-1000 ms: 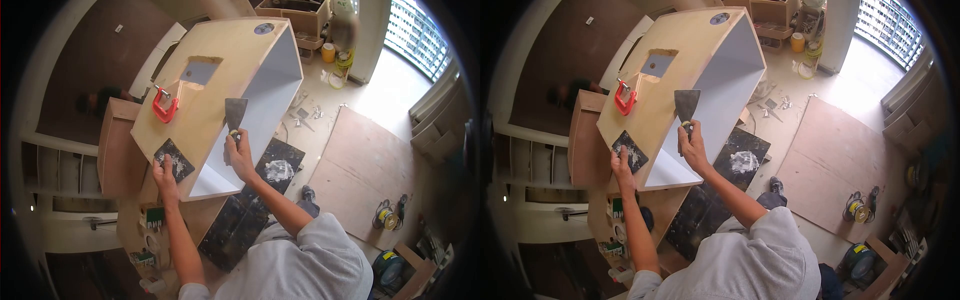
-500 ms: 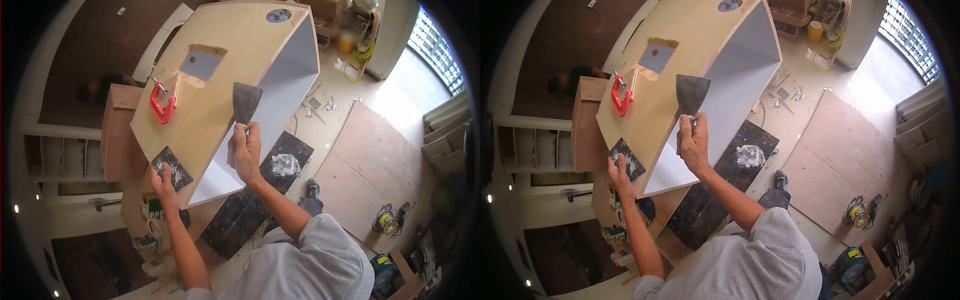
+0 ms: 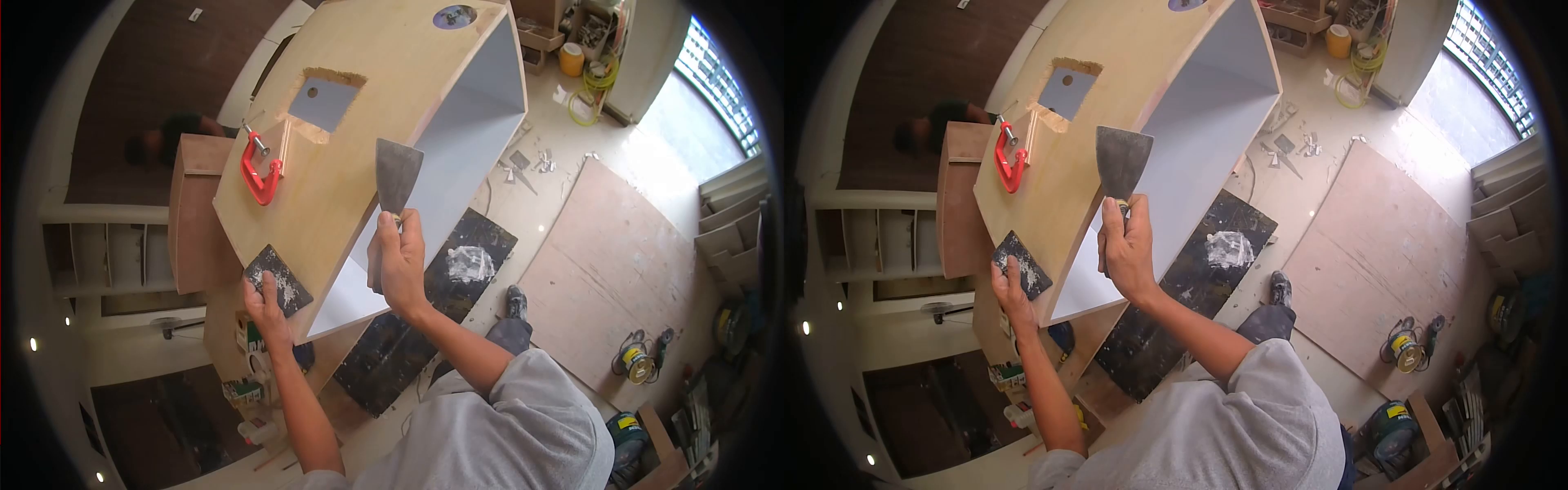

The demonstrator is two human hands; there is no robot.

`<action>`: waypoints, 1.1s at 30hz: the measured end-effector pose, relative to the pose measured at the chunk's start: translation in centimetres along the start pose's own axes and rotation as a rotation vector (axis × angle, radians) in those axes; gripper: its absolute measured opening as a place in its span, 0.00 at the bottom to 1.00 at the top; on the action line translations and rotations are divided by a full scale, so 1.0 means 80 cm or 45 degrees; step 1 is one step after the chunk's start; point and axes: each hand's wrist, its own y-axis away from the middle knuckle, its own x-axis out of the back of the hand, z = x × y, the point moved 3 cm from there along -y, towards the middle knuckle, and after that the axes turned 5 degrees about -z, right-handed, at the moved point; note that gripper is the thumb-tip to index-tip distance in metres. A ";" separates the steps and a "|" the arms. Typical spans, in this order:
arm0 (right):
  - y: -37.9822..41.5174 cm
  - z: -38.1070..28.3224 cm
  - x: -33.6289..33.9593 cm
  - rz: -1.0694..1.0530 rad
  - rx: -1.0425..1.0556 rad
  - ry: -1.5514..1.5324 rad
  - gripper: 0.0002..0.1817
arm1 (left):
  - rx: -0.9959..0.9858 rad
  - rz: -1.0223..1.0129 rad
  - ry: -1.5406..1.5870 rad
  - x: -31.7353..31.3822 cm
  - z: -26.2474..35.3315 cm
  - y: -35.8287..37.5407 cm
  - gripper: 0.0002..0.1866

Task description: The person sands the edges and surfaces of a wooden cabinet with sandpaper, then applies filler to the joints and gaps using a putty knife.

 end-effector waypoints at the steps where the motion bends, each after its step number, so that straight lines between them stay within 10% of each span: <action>1: 0.002 0.001 0.000 -0.005 0.004 -0.006 0.17 | 0.004 -0.003 0.006 0.002 -0.002 0.001 0.19; 33: 0.018 -0.039 0.016 -0.054 -0.170 0.227 0.24 | 0.036 -0.056 -0.295 0.010 -0.010 0.003 0.17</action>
